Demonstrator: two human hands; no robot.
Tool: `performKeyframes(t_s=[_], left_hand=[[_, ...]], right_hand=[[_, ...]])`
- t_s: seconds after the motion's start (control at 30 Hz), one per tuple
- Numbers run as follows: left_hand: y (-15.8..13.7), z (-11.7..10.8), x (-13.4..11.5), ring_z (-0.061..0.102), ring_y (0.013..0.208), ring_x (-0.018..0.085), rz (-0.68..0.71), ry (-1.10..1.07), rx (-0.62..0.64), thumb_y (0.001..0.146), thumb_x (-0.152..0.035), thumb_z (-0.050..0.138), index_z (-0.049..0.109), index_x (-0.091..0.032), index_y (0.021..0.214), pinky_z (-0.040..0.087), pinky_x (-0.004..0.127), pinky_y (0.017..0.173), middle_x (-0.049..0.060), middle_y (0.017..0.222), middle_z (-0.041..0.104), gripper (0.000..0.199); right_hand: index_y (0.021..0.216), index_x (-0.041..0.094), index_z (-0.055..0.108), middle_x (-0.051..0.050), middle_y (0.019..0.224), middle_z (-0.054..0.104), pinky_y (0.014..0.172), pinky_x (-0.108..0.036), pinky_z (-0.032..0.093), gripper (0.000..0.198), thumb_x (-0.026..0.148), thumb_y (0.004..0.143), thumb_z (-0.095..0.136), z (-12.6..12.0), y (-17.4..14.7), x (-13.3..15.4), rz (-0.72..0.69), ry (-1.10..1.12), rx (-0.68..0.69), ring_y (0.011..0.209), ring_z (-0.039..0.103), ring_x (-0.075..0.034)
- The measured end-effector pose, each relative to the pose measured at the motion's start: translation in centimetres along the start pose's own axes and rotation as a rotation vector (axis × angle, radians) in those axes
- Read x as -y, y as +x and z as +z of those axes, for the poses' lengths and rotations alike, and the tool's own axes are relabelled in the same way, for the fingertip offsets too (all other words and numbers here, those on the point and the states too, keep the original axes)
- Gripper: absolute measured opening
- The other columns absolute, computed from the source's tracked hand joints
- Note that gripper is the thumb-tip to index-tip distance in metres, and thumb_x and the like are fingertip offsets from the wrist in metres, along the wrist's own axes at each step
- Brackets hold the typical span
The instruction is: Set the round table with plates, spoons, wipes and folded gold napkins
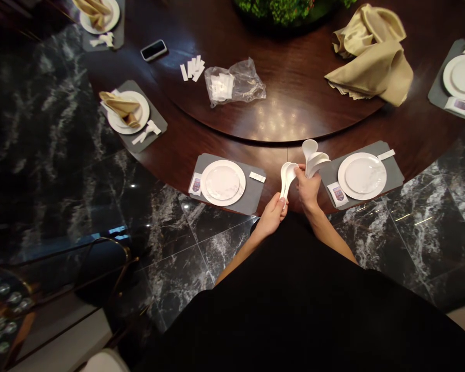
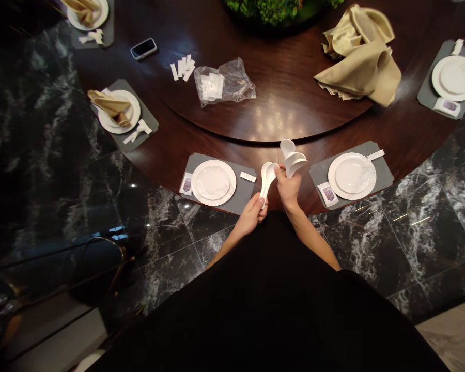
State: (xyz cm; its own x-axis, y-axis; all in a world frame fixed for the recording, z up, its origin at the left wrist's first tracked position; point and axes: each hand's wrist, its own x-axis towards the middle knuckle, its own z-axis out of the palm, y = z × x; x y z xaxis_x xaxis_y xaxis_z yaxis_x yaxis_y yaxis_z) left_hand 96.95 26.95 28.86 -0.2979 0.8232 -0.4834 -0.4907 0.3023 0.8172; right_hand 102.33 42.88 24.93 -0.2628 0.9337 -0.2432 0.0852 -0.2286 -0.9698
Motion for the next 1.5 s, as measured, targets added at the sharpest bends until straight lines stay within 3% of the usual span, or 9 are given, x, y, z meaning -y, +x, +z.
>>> performKeyframes(t_s=[0.13, 0.23, 0.33, 0.43, 0.57, 0.7, 0.93, 1.3, 1.5], left_hand=[[0.2, 0.5, 1.1, 0.035, 0.055, 0.009, 0.07, 0.034, -0.051, 0.11, -0.07, 0.06, 0.054, -0.024, 0.105, 0.026, 0.018, 0.052, -0.009, 0.069, 0.044, 0.046], [1.4, -0.8, 2.9, 0.04, 0.054, 0.01, 0.105, 0.078, -0.105, 0.115, -0.066, 0.048, 0.054, -0.025, 0.11, 0.03, 0.019, 0.053, -0.008, 0.07, 0.049, 0.042], [3.1, -4.4, 6.2, 0.054, 0.062, 0.014, 0.082, 0.374, -0.296, 0.121, -0.052, 0.039, 0.056, -0.024, 0.116, 0.04, 0.023, 0.061, -0.003, 0.076, 0.059, 0.033], [4.4, -9.1, 10.5, 0.072, 0.086, 0.024, -0.13, 0.852, -0.498, 0.121, -0.034, 0.037, 0.059, -0.02, 0.124, 0.05, 0.031, 0.078, 0.009, 0.091, 0.073, 0.026], [5.6, -14.3, 15.3, 0.081, 0.109, 0.033, -0.401, 1.2, -0.487, 0.121, -0.032, 0.033, 0.058, -0.015, 0.139, 0.054, 0.039, 0.095, 0.021, 0.114, 0.081, 0.035], [7.4, -17.1, 17.9, 0.081, 0.121, 0.035, -0.397, 1.335, -0.438, 0.12, -0.03, 0.028, 0.058, -0.014, 0.147, 0.055, 0.04, 0.102, 0.023, 0.127, 0.081, 0.043], [10.0, -19.0, 18.9, 0.082, 0.12, 0.032, -0.361, 1.454, -0.396, 0.116, -0.019, 0.03, 0.057, -0.01, 0.15, 0.057, 0.035, 0.101, 0.025, 0.126, 0.08, 0.044], [10.2, -18.4, 19.4, 0.08, 0.115, 0.029, -0.391, 1.491, -0.423, 0.116, -0.028, 0.039, 0.055, -0.009, 0.147, 0.058, 0.031, 0.094, 0.024, 0.125, 0.076, 0.04], [12.7, -19.5, 15.4, 0.055, 0.146, 0.033, -0.056, 1.501, -0.354, 0.113, -0.023, 0.045, 0.052, -0.009, 0.159, 0.048, 0.041, 0.119, 0.03, 0.161, 0.056, 0.049]], right_hand=[[0.1, 0.019, 0.071, 0.007, 0.065, 0.053, 0.047, -0.023, 0.039, 0.051, 0.065, 0.086, 0.087, 0.5, 0.3, -0.5, 0.003, 0.106, -0.018, 0.051, 0.048, -0.009], [0.102, 0.021, 0.069, 0.01, 0.062, 0.047, 0.043, -0.023, 0.033, 0.054, 0.069, 0.086, 0.088, 0.5, 0.7, -0.8, 0.0, 0.19, -0.031, 0.046, 0.042, -0.007], [0.103, 0.022, 0.066, 0.012, 0.061, 0.043, 0.042, -0.022, 0.033, 0.055, 0.067, 0.084, 0.09, -0.3, 1.4, -1.0, -0.002, 0.254, -0.07, 0.045, 0.04, -0.007], [0.102, 0.022, 0.064, 0.013, 0.061, 0.038, 0.041, -0.022, 0.032, 0.053, 0.065, 0.085, 0.09, -1.8, 1.9, -1.5, 0.031, 0.249, -0.104, 0.044, 0.039, -0.006], [0.1, 0.023, 0.062, 0.015, 0.058, 0.035, 0.04, -0.02, 0.03, 0.053, 0.062, 0.081, 0.094, -3.4, 1.4, -2.7, 0.087, 0.251, -0.14, 0.043, 0.035, -0.005], [0.096, 0.024, 0.061, 0.016, 0.056, 0.035, 0.039, -0.019, 0.029, 0.053, 0.061, 0.081, 0.095, -3.9, 0.0, -3.8, 0.135, 0.223, -0.136, 0.041, 0.036, -0.005], [0.096, 0.022, 0.063, 0.016, 0.053, 0.038, 0.038, -0.018, 0.029, 0.055, 0.059, 0.076, 0.099, -4.4, -1.4, -4.7, 0.175, 0.24, -0.142, 0.04, 0.037, -0.005], [0.098, 0.023, 0.061, 0.017, 0.054, 0.035, 0.037, -0.017, 0.026, 0.053, 0.056, 0.08, 0.098, -4.7, -2.3, -5.3, 0.231, 0.233, -0.205, 0.039, 0.033, -0.004], [0.098, 0.022, 0.063, 0.017, 0.053, 0.036, 0.038, -0.017, 0.027, 0.053, 0.056, 0.078, 0.099, -5.0, -3.1, -6.0, 0.225, 0.25, -0.238, 0.039, 0.034, -0.004]])
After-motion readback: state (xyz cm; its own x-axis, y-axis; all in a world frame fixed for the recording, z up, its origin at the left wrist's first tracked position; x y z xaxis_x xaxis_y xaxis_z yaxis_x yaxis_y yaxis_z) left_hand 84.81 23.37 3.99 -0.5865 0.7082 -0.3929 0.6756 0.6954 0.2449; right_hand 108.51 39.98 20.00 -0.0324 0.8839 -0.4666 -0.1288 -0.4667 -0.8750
